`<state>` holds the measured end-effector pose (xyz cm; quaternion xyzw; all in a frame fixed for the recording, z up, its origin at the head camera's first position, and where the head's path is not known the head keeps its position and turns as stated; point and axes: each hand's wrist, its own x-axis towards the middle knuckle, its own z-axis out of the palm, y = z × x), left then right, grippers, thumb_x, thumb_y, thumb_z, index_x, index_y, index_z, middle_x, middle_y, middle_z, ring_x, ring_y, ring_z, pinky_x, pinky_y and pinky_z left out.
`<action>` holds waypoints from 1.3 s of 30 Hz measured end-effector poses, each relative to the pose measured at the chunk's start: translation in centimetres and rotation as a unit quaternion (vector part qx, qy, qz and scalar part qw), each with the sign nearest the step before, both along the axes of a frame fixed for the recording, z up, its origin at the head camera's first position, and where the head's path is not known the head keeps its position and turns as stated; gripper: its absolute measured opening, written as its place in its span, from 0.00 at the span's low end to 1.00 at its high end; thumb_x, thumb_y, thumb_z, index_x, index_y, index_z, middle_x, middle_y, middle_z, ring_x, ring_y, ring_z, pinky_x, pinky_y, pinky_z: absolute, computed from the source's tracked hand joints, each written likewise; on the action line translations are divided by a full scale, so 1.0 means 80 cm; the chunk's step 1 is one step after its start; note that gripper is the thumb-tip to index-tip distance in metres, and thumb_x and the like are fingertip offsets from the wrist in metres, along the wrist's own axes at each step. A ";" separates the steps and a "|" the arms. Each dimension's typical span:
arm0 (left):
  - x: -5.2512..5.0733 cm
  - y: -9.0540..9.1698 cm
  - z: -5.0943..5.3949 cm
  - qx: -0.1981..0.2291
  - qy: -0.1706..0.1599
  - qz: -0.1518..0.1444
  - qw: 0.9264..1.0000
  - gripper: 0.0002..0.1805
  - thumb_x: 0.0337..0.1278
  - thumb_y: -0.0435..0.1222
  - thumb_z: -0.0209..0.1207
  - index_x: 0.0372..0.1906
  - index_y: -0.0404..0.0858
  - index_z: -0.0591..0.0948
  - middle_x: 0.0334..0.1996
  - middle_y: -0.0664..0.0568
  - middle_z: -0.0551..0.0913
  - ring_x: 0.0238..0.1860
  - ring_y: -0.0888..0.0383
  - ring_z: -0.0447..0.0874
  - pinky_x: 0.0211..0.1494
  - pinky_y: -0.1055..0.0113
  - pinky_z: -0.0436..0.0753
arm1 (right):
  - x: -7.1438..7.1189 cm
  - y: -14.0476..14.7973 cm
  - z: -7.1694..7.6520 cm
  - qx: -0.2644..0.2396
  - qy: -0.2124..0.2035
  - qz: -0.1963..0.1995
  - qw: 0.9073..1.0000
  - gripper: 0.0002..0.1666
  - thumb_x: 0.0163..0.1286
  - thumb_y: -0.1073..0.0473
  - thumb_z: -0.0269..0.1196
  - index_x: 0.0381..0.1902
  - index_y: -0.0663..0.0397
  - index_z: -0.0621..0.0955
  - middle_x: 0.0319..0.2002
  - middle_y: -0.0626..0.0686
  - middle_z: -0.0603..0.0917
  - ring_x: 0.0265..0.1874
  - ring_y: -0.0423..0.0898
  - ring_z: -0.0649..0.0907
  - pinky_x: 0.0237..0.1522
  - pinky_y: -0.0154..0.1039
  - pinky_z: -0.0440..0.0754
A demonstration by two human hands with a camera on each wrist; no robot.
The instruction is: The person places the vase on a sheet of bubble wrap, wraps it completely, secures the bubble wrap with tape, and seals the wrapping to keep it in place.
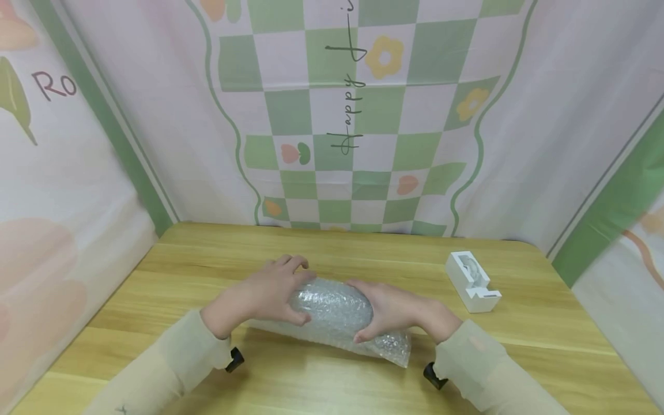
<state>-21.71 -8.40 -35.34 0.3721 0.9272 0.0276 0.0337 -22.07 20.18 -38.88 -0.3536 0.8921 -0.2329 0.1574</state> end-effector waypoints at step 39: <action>0.000 -0.012 -0.039 0.059 0.004 -0.037 0.998 0.70 0.26 0.57 0.84 0.81 0.50 0.58 0.68 0.42 0.73 0.66 0.44 0.72 0.69 0.47 0.74 | -0.043 0.009 -0.003 -0.065 -0.209 0.056 0.974 0.57 0.58 0.48 0.76 0.76 0.64 0.60 0.59 0.53 0.77 0.56 0.52 0.78 0.57 0.49 0.78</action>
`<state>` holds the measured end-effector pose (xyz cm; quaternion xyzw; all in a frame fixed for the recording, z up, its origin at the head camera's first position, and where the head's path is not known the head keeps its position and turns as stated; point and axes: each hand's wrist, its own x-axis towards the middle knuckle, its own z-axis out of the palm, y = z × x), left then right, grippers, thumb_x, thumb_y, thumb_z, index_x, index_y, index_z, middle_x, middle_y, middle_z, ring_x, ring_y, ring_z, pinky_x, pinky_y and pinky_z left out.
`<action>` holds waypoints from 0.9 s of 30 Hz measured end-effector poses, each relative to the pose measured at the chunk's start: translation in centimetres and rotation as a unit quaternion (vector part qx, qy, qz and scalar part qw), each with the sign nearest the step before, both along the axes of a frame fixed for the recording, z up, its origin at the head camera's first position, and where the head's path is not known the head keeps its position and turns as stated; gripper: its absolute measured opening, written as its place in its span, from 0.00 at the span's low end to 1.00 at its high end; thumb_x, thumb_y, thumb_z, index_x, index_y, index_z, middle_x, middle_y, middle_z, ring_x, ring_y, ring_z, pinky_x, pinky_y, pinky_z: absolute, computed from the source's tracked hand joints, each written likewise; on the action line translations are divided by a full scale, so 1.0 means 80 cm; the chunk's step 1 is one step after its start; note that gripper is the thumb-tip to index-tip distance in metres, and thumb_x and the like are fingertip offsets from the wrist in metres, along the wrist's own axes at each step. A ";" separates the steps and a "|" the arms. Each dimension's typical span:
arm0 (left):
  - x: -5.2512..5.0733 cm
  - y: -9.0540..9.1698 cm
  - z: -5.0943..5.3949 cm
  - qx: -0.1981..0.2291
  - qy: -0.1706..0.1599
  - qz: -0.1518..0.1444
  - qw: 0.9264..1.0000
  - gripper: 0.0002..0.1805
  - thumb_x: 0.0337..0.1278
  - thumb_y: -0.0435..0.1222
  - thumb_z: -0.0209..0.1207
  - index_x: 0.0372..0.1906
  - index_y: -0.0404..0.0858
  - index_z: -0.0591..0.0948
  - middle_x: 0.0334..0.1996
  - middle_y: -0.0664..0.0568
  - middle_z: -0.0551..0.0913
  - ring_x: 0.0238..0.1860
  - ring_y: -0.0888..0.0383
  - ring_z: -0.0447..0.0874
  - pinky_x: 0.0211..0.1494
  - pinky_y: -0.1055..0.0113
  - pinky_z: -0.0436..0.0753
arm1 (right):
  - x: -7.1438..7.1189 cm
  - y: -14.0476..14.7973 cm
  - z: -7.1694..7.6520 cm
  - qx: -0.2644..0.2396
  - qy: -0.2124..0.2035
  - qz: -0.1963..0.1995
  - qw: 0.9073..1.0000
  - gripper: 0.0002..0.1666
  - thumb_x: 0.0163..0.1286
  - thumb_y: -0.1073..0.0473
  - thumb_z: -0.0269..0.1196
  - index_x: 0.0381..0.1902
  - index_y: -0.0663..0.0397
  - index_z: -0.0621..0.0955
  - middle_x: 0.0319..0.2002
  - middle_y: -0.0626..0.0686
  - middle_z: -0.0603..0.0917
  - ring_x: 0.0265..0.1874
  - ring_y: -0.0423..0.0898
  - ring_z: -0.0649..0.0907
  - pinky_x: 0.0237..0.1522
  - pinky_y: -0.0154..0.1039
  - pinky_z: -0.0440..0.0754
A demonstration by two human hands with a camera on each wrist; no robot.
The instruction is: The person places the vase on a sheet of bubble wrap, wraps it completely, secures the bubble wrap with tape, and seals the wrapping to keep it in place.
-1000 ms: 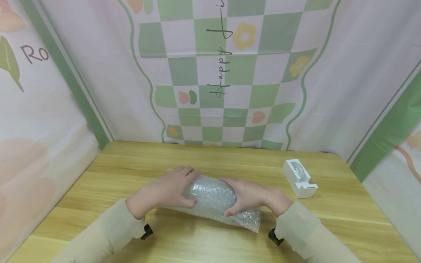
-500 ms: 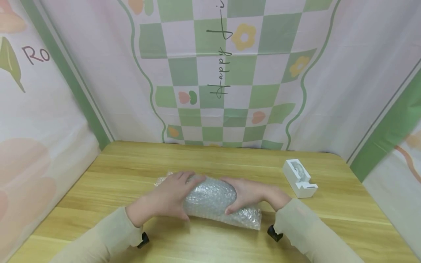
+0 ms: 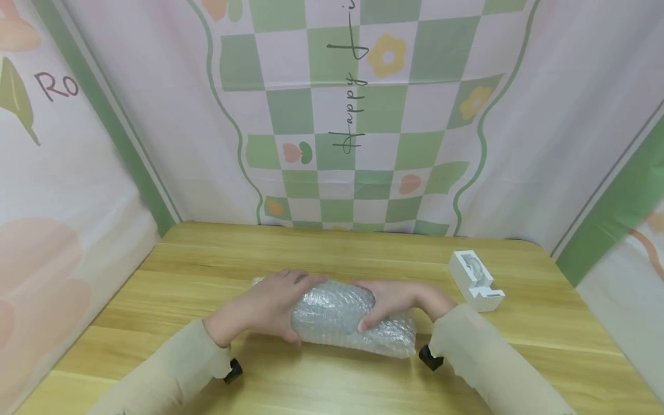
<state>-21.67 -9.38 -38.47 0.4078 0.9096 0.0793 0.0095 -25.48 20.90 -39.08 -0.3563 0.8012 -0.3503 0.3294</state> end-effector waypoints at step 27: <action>-0.005 0.000 0.001 0.001 -0.006 -0.010 1.000 0.67 0.29 0.57 0.83 0.80 0.50 0.59 0.67 0.44 0.73 0.66 0.46 0.72 0.70 0.48 0.72 | 0.067 -0.014 0.026 0.058 0.426 -0.015 0.903 0.45 0.55 0.51 0.78 0.64 0.67 0.73 0.59 0.59 0.79 0.58 0.58 0.78 0.62 0.56 0.78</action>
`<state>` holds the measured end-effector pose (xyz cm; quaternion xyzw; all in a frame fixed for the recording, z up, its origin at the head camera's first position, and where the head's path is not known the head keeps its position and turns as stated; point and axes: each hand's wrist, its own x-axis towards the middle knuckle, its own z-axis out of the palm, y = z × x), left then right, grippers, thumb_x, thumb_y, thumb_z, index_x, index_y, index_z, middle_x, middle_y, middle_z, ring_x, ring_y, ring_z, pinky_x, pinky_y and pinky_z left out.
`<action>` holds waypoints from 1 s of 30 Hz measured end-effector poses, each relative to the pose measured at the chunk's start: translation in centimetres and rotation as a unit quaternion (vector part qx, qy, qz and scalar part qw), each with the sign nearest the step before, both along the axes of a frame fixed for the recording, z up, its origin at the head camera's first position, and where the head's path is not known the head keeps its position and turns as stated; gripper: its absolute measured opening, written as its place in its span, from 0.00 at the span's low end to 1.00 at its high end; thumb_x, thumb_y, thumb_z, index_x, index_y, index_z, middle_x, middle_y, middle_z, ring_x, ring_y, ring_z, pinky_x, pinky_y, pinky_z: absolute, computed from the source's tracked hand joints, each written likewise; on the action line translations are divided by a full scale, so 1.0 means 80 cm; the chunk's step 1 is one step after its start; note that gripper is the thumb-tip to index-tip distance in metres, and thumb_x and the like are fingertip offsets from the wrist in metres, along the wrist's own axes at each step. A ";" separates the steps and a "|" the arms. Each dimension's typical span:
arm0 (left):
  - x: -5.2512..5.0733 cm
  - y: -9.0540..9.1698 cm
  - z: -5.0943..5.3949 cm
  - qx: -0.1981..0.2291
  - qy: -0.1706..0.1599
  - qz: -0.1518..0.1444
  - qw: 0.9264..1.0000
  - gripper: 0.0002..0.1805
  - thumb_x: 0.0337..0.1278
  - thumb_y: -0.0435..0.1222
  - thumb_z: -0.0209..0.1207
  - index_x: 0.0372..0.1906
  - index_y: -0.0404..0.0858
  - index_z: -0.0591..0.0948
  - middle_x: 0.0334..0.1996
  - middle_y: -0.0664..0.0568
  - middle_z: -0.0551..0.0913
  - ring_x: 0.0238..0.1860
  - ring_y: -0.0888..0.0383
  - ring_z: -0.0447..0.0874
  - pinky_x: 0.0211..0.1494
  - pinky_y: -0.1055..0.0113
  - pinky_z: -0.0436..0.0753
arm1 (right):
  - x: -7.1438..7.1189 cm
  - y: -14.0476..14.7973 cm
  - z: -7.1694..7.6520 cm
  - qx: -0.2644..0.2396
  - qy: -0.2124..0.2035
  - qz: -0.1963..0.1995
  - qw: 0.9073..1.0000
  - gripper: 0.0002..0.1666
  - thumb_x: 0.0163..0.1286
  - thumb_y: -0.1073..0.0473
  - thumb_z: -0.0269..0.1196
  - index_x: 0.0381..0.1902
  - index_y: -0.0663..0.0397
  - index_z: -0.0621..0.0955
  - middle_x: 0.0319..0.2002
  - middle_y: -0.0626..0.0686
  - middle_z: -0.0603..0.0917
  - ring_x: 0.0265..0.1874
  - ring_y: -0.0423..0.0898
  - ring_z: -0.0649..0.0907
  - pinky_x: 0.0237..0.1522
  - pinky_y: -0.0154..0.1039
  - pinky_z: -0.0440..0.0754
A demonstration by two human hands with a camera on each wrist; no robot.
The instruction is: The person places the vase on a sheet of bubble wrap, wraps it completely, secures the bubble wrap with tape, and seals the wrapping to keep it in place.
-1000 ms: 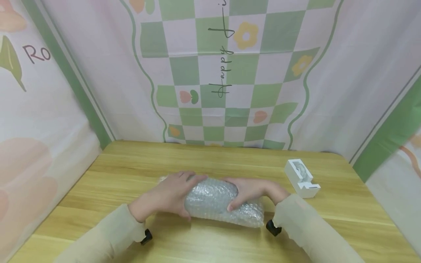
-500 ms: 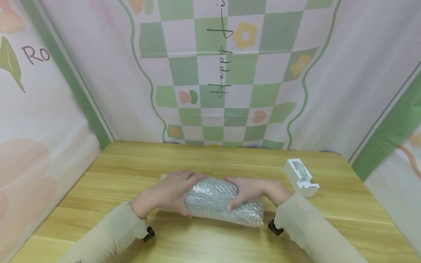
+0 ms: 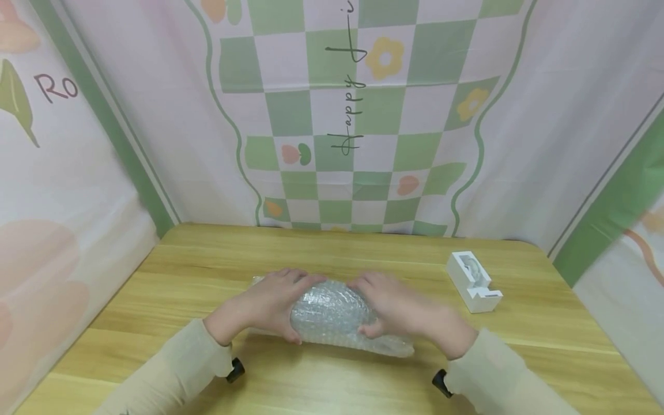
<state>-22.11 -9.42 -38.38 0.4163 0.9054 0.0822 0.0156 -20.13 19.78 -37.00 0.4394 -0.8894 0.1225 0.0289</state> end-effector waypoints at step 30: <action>-0.018 -0.003 0.001 0.034 -0.075 0.006 0.997 0.68 0.28 0.52 0.84 0.80 0.49 0.59 0.69 0.45 0.72 0.67 0.46 0.71 0.68 0.44 0.74 | 0.012 -0.004 -0.041 -0.034 0.020 -0.066 0.997 0.68 0.40 0.50 0.83 0.75 0.64 0.63 0.68 0.63 0.74 0.64 0.62 0.76 0.65 0.62 0.73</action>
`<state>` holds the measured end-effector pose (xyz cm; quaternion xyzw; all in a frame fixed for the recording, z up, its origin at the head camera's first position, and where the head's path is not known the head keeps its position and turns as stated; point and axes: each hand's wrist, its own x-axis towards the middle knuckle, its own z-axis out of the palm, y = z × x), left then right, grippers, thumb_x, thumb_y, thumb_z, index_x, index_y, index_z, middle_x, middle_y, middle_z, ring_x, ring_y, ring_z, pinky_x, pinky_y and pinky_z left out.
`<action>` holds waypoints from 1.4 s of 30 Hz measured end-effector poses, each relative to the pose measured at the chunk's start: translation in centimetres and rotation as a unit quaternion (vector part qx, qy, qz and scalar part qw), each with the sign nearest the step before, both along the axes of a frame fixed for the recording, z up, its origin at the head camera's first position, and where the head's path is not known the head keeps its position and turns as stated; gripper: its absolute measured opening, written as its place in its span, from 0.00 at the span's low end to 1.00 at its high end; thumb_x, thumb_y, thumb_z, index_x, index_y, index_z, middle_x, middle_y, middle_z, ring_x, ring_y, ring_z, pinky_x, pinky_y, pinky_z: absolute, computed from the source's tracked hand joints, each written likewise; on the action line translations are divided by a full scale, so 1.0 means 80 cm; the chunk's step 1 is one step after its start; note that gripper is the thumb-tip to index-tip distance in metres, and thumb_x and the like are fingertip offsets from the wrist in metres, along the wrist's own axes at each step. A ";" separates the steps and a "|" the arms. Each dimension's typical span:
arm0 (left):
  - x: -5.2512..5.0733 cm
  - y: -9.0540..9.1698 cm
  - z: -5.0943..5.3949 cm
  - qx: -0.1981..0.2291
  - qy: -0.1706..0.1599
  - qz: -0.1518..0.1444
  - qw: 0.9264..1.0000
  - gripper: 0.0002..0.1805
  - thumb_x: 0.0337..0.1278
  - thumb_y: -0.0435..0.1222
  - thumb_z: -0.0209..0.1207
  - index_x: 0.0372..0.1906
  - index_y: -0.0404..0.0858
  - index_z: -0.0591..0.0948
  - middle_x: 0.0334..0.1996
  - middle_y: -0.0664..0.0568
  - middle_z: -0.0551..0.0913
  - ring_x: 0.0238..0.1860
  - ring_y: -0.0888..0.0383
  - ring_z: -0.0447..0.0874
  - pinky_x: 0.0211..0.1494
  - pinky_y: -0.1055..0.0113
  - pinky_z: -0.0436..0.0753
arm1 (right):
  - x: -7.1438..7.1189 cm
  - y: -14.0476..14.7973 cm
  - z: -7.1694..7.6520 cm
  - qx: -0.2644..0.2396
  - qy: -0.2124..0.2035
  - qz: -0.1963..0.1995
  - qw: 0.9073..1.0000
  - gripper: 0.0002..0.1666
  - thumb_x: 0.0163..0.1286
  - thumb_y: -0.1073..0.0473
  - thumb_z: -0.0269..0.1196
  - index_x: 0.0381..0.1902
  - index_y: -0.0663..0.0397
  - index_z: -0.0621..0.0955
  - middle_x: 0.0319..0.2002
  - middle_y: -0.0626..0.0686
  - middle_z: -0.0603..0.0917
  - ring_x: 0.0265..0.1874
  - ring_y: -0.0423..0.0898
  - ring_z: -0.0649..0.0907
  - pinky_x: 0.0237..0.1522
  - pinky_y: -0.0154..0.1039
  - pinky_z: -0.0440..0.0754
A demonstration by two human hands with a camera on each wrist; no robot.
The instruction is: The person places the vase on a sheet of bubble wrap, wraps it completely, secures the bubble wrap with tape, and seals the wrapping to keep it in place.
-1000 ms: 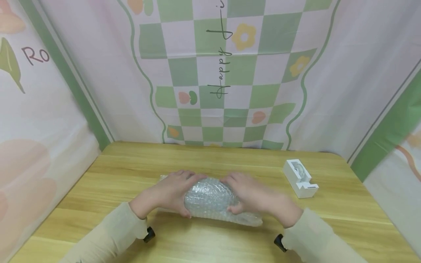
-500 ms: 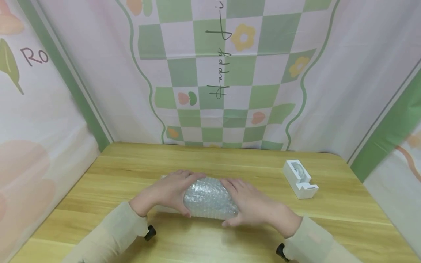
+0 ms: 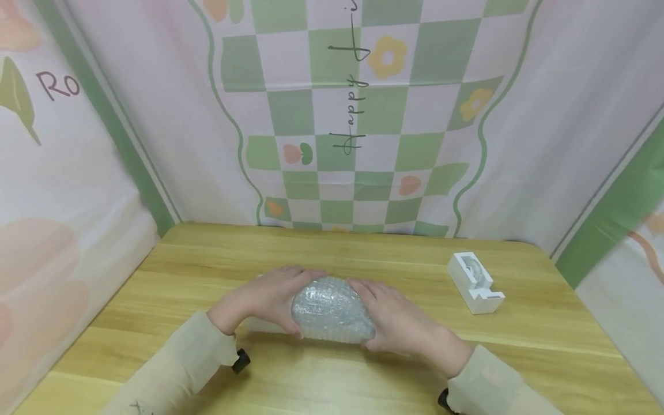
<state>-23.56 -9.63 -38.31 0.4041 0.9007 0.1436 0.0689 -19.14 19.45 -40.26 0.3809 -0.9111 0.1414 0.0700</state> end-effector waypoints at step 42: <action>-0.005 0.006 0.016 -0.049 -0.025 0.006 0.998 0.63 0.34 0.57 0.81 0.79 0.46 0.62 0.71 0.49 0.69 0.70 0.49 0.67 0.73 0.47 0.69 | -0.036 0.013 0.015 -0.036 -0.200 0.076 0.976 0.64 0.45 0.56 0.81 0.77 0.62 0.62 0.63 0.54 0.78 0.55 0.51 0.80 0.55 0.51 0.82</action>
